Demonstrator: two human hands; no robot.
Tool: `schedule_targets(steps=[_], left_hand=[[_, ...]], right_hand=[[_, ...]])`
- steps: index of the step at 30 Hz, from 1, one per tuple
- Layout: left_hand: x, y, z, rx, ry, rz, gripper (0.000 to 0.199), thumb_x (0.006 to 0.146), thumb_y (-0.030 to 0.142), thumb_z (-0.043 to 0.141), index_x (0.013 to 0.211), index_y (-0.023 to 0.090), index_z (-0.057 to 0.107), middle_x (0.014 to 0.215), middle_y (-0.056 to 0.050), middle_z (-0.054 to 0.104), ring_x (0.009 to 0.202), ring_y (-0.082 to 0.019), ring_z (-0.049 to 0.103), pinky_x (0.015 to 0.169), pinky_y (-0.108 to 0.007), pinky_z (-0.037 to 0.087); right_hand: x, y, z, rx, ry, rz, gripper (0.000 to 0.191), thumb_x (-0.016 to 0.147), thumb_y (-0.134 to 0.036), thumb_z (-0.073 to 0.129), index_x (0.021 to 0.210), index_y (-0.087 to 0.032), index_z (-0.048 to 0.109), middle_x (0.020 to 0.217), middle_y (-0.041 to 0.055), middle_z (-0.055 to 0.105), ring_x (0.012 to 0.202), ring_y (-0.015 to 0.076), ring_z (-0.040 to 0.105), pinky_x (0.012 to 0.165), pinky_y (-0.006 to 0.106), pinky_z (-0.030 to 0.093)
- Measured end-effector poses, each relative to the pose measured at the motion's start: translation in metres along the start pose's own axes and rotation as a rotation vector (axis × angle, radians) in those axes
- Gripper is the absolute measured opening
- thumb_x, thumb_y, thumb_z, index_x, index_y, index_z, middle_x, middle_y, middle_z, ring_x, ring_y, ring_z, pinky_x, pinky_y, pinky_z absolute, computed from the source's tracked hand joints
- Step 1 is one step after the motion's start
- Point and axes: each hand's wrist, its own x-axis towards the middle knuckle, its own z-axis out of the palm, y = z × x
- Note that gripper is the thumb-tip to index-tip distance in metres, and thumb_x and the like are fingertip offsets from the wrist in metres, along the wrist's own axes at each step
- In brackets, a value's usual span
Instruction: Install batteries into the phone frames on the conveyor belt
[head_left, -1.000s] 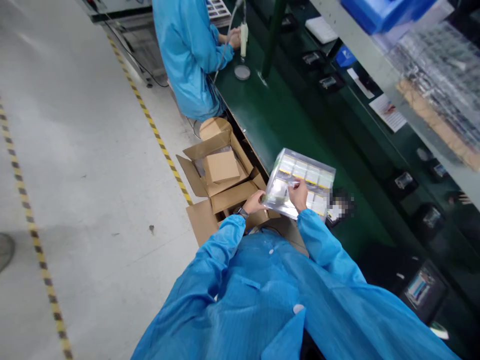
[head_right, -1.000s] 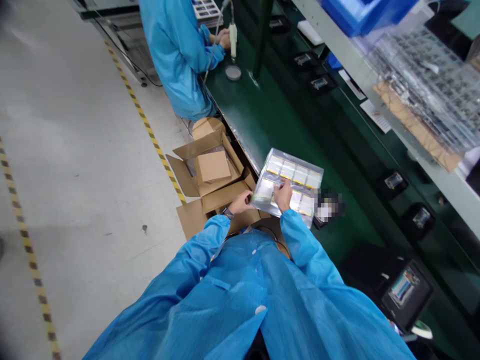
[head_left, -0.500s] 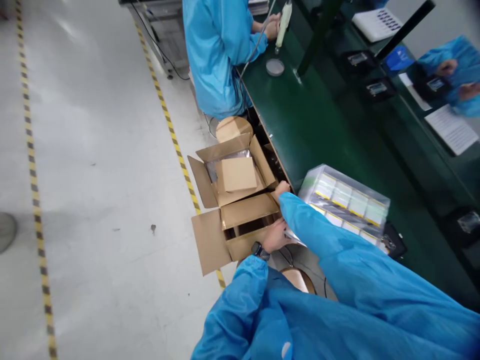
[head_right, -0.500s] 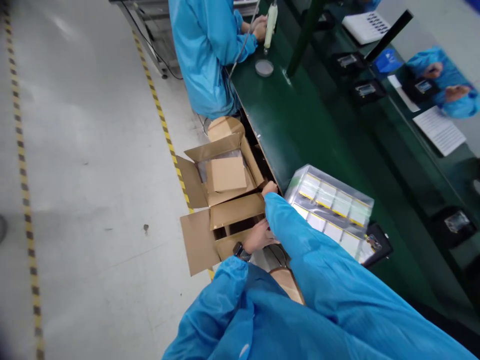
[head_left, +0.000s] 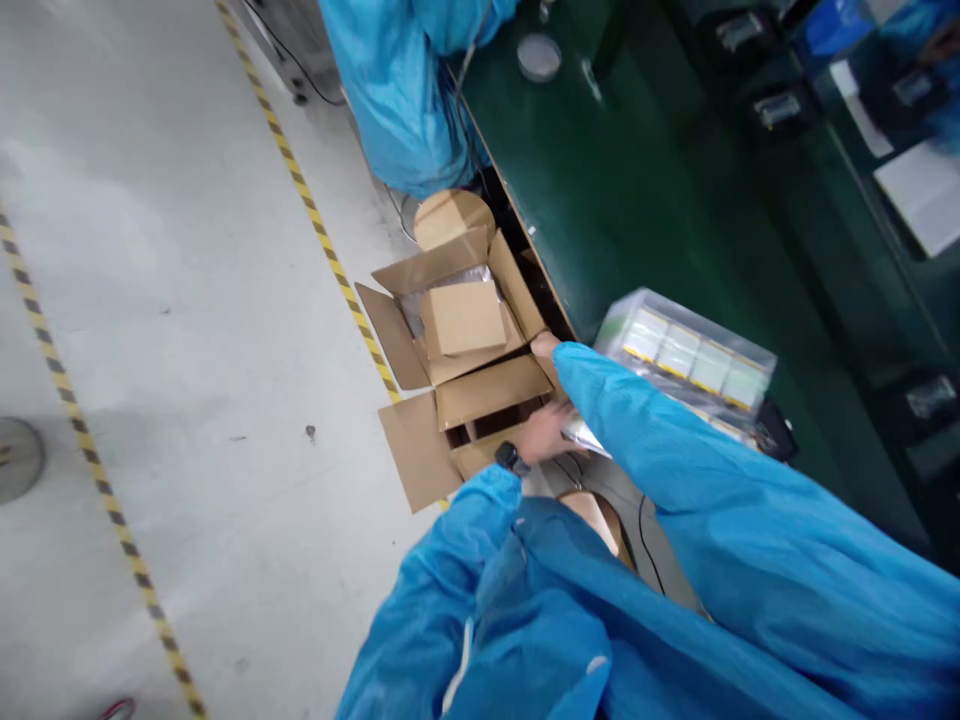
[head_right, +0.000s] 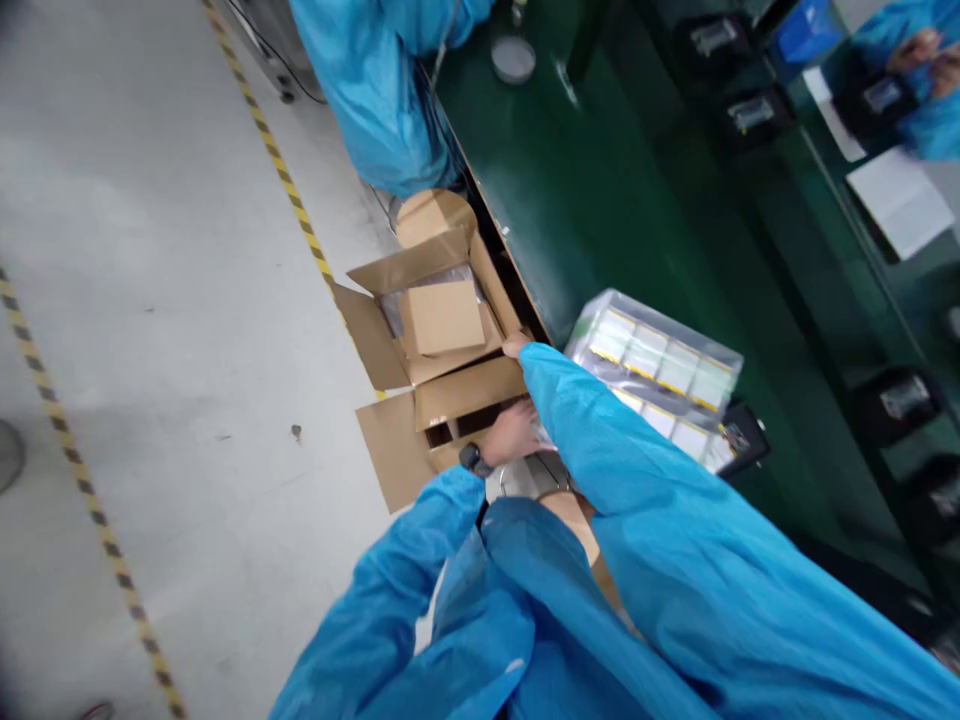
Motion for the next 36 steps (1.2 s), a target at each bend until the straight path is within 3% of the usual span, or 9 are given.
schedule_targets(steps=[4, 6, 9, 11, 16, 19, 24, 31, 36], left_hand=[[0.008, 0.000, -0.008, 0.060, -0.054, 0.057, 0.051, 0.086, 0.045, 0.083, 0.131, 0.024, 0.071, 0.143, -0.013, 0.068, 0.130, -0.035, 0.065, 0.108, -0.046, 0.055], [0.009, 0.000, -0.009, 0.102, -0.057, 0.058, 0.049, 0.085, 0.048, 0.084, 0.122, 0.019, 0.071, 0.130, -0.015, 0.072, 0.120, -0.033, 0.068, 0.101, -0.043, 0.056], [0.008, 0.001, -0.009, 0.155, -0.022, 0.072, 0.042, 0.090, 0.055, 0.079, 0.108, 0.019, 0.069, 0.110, -0.012, 0.074, 0.104, -0.028, 0.070, 0.091, -0.039, 0.056], [0.006, 0.001, -0.008, 0.173, -0.004, 0.105, 0.040, 0.094, 0.059, 0.073, 0.101, 0.020, 0.067, 0.103, -0.010, 0.072, 0.098, -0.026, 0.069, 0.086, -0.036, 0.055], [0.003, 0.001, -0.007, 0.230, 0.011, 0.106, 0.045, 0.097, 0.065, 0.064, 0.090, 0.021, 0.061, 0.095, -0.011, 0.069, 0.091, -0.026, 0.066, 0.079, -0.036, 0.052], [0.004, 0.002, -0.010, 0.241, 0.006, 0.093, 0.047, 0.096, 0.067, 0.065, 0.086, 0.021, 0.059, 0.091, -0.010, 0.067, 0.087, -0.026, 0.065, 0.078, -0.036, 0.051], [0.005, 0.005, -0.013, 0.207, -0.008, 0.126, 0.046, 0.094, 0.066, 0.069, 0.091, 0.021, 0.060, 0.093, -0.009, 0.067, 0.088, -0.025, 0.063, 0.079, -0.035, 0.050], [-0.005, 0.006, 0.000, 0.186, 0.090, 0.052, 0.043, 0.101, 0.062, 0.059, 0.086, 0.022, 0.059, 0.086, -0.006, 0.063, 0.079, -0.021, 0.058, 0.072, -0.033, 0.048], [-0.006, 0.002, 0.003, 0.237, 0.062, 0.129, 0.043, 0.106, 0.058, 0.052, 0.083, 0.022, 0.056, 0.086, -0.008, 0.064, 0.077, -0.021, 0.060, 0.069, -0.033, 0.049]], right_hand=[[-0.086, 0.018, -0.035, -0.134, 0.041, -0.157, 0.027, 0.109, -0.027, 0.052, 0.129, -0.015, 0.066, 0.138, 0.0153, 0.063, 0.131, 0.0263, 0.056, 0.117, 0.045, 0.042], [-0.139, 0.041, -0.048, -0.223, 0.048, -0.195, 0.029, 0.106, -0.032, 0.058, 0.127, -0.013, 0.064, 0.132, 0.0179, 0.064, 0.128, 0.0307, 0.056, 0.115, 0.047, 0.040], [-0.205, 0.079, -0.045, -0.351, 0.000, -0.152, 0.060, 0.084, -0.040, 0.088, 0.127, -0.007, 0.062, 0.128, 0.0232, 0.064, 0.120, 0.0383, 0.057, 0.103, 0.048, 0.044], [-0.228, 0.094, -0.034, -0.470, -0.021, -0.140, 0.068, 0.082, -0.037, 0.090, 0.133, -0.006, 0.057, 0.133, 0.0247, 0.061, 0.122, 0.0392, 0.056, 0.099, 0.046, 0.043], [-0.220, 0.094, -0.011, -0.575, -0.024, -0.108, 0.035, 0.097, -0.018, 0.065, 0.128, -0.005, 0.056, 0.123, 0.0239, 0.066, 0.115, 0.0350, 0.060, 0.094, 0.041, 0.040], [-0.213, 0.088, -0.006, -0.561, -0.021, -0.091, 0.035, 0.096, -0.015, 0.065, 0.127, -0.003, 0.057, 0.117, 0.0242, 0.069, 0.109, 0.0344, 0.064, 0.093, 0.040, 0.040], [-0.223, 0.087, 0.003, -0.569, -0.004, -0.144, 0.029, 0.102, -0.012, 0.050, 0.129, -0.004, 0.060, 0.122, 0.0254, 0.069, 0.112, 0.0334, 0.065, 0.094, 0.042, 0.043], [-0.228, 0.091, 0.008, -0.571, 0.011, -0.219, 0.031, 0.104, -0.010, 0.043, 0.125, -0.006, 0.066, 0.119, 0.0240, 0.072, 0.114, 0.0321, 0.067, 0.095, 0.041, 0.047], [-0.232, 0.093, 0.010, -0.581, -0.006, -0.274, 0.030, 0.106, -0.011, 0.042, 0.124, -0.008, 0.066, 0.117, 0.0228, 0.073, 0.112, 0.0314, 0.068, 0.090, 0.040, 0.050]])
